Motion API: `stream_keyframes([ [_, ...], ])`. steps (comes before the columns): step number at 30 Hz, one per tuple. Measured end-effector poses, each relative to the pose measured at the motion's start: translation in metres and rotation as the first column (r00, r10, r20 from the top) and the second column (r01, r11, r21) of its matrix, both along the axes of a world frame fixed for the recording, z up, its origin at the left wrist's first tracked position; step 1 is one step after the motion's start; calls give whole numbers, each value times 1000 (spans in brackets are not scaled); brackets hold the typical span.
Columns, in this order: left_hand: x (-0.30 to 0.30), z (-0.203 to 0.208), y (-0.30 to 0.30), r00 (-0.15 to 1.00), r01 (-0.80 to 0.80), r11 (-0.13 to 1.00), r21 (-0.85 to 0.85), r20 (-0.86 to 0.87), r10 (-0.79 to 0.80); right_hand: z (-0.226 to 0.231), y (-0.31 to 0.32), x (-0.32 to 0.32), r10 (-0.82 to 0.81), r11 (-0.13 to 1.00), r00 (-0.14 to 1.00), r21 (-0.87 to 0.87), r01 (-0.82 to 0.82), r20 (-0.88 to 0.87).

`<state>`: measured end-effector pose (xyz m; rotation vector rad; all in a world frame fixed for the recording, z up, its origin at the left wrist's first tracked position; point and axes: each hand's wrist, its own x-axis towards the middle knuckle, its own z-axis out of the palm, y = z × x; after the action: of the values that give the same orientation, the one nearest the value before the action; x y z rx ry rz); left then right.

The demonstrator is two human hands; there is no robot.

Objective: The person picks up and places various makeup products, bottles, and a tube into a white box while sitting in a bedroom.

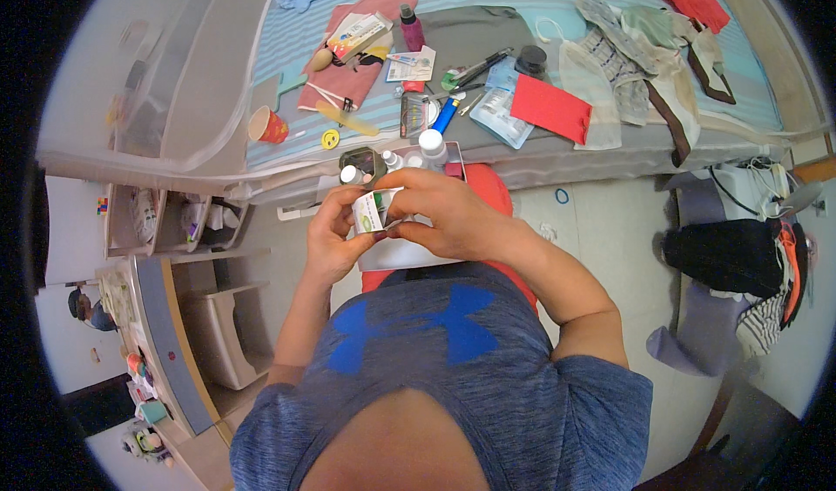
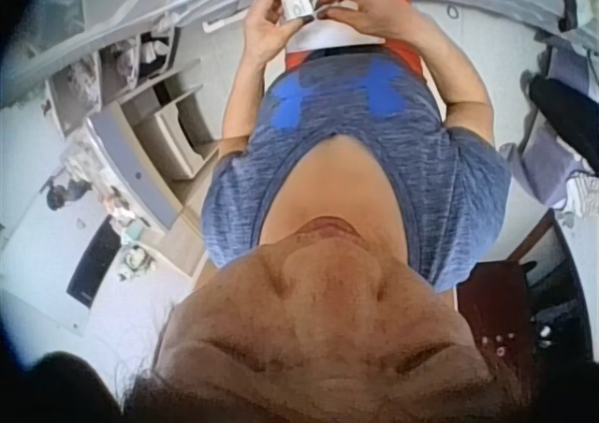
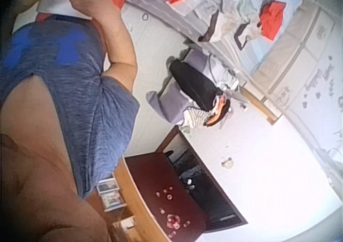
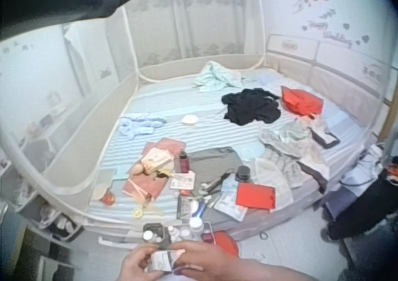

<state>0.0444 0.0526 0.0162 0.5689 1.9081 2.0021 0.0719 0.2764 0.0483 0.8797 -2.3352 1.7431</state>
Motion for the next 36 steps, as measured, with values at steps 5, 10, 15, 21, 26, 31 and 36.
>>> stream_keyframes([
  [5, 0, -10, 2, 997, -43, 998, 36, -57, 45, 12, -8, 7, -176, 964, 936, 141, 227, -304],
  [10, 1, -12, 7, 981, -92, 983, 157, -156, 117, 15, -16, 12, -209, 944, 886, 152, 294, -413],
  [15, 4, -18, 5, 991, -100, 968, 232, -62, 117, 19, -22, 9, -216, 938, 844, 134, 319, -492],
  [21, 7, -21, 2, 993, -115, 958, 261, 12, 116, 23, -26, 9, -183, 940, 830, 152, 304, -527],
  [26, 7, -22, 1, 994, -92, 952, 293, -23, 103, 22, -27, 11, -182, 936, 821, 162, 314, -541],
  [31, 5, -20, 2, 991, -122, 959, 255, -26, 133, 25, -26, 13, -247, 939, 863, 111, 325, -440],
  [36, 4, -13, 1, 970, -107, 992, 67, -213, 119, 19, -18, 7, -256, 913, 883, 200, 355, -394],
])
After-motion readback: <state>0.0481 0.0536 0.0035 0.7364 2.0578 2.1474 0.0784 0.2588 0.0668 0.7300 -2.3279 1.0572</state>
